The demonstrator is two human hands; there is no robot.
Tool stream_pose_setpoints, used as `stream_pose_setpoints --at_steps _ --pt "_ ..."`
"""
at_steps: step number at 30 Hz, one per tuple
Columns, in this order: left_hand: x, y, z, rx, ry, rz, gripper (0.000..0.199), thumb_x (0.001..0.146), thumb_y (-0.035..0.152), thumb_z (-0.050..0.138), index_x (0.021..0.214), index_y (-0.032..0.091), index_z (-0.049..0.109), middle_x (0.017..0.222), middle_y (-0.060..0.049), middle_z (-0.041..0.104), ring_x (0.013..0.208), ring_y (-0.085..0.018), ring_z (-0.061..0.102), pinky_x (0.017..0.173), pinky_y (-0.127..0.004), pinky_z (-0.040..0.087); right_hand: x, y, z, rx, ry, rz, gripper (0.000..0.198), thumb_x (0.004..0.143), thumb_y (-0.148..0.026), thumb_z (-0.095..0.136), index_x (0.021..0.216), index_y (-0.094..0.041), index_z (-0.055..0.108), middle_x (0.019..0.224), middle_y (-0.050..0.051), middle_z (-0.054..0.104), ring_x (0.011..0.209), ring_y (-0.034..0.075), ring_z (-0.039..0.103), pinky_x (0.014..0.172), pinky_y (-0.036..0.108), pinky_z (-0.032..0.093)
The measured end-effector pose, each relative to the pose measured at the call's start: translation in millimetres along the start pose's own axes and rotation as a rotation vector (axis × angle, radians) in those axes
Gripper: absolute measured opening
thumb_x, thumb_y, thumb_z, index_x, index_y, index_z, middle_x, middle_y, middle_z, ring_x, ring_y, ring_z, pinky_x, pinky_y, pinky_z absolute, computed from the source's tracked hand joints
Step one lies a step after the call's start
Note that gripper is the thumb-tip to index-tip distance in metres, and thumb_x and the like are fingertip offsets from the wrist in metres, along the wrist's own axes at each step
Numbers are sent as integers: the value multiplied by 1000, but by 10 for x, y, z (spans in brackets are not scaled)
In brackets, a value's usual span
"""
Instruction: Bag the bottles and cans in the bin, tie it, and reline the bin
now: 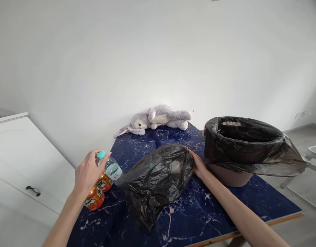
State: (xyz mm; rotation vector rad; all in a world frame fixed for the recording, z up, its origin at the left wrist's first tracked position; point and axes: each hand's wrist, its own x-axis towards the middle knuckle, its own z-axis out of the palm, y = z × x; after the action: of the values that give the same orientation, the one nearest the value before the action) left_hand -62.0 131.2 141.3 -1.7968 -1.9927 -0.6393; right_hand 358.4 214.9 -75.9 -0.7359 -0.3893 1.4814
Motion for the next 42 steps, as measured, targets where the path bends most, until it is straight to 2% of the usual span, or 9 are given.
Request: stream_pose_setpoints --at_steps 13,17,19,21,24,30,34,38,42 --pt "114 -9 186 89 196 222 56 106 60 36 123 14 63 117 -19 68 108 -37 67 91 -45 52 -23 -21 -3 -24 -11 19 26 105 -41 68 112 -17 74 116 7 77 101 21 75 92 42 62" --pt "-32 33 122 -1 459 257 53 102 56 55 130 11 59 127 -24 66 125 -39 60 106 -51 49 -32 -32 17 -17 -10 20 24 106 -39 68 113 -17 73 116 8 76 101 21 74 93 42 62" --pt "-171 65 58 -61 529 361 32 100 44 61 116 16 63 113 -19 70 114 -34 66 101 -47 52 -42 -40 25 -15 -11 18 24 106 -40 68 111 -17 74 114 7 77 101 20 75 93 42 62" --pt "-348 101 -5 -112 408 576 8 99 29 60 96 23 64 90 -8 72 87 -25 70 86 -37 53 -57 -50 34 -14 -15 16 24 106 -40 68 111 -17 74 114 7 77 101 20 75 94 42 62" --pt "-621 146 -32 -108 50 784 20 99 19 54 81 25 63 72 1 68 64 -17 64 69 -31 48 -80 -66 48 -11 -20 19 24 106 -39 68 113 -17 74 117 7 77 102 21 75 94 42 62" --pt "-889 120 279 -25 -502 529 24 101 33 49 98 25 71 85 -3 74 72 -23 73 60 -32 46 -90 -88 67 -9 -19 32 24 106 -38 68 117 -17 73 121 8 75 103 21 73 92 42 62" --pt "-905 221 569 -170 -521 531 35 107 41 43 95 23 70 95 -8 73 83 -25 74 69 -34 57 -83 -90 73 -13 -17 32 24 106 -39 68 117 -17 73 121 8 75 103 21 73 92 42 62" --pt "-893 502 819 -303 -419 695 33 106 22 41 99 22 72 119 -13 71 118 -30 68 105 -46 56 -86 -90 77 -17 -21 30 25 106 -39 68 116 -17 73 120 8 75 103 21 74 92 42 62" --pt "-831 766 1038 -305 -377 714 39 100 7 36 111 20 71 129 -16 67 128 -32 60 110 -52 53 -80 -88 79 -19 -18 30 24 106 -38 68 115 -17 73 120 8 75 103 21 74 92 41 62"
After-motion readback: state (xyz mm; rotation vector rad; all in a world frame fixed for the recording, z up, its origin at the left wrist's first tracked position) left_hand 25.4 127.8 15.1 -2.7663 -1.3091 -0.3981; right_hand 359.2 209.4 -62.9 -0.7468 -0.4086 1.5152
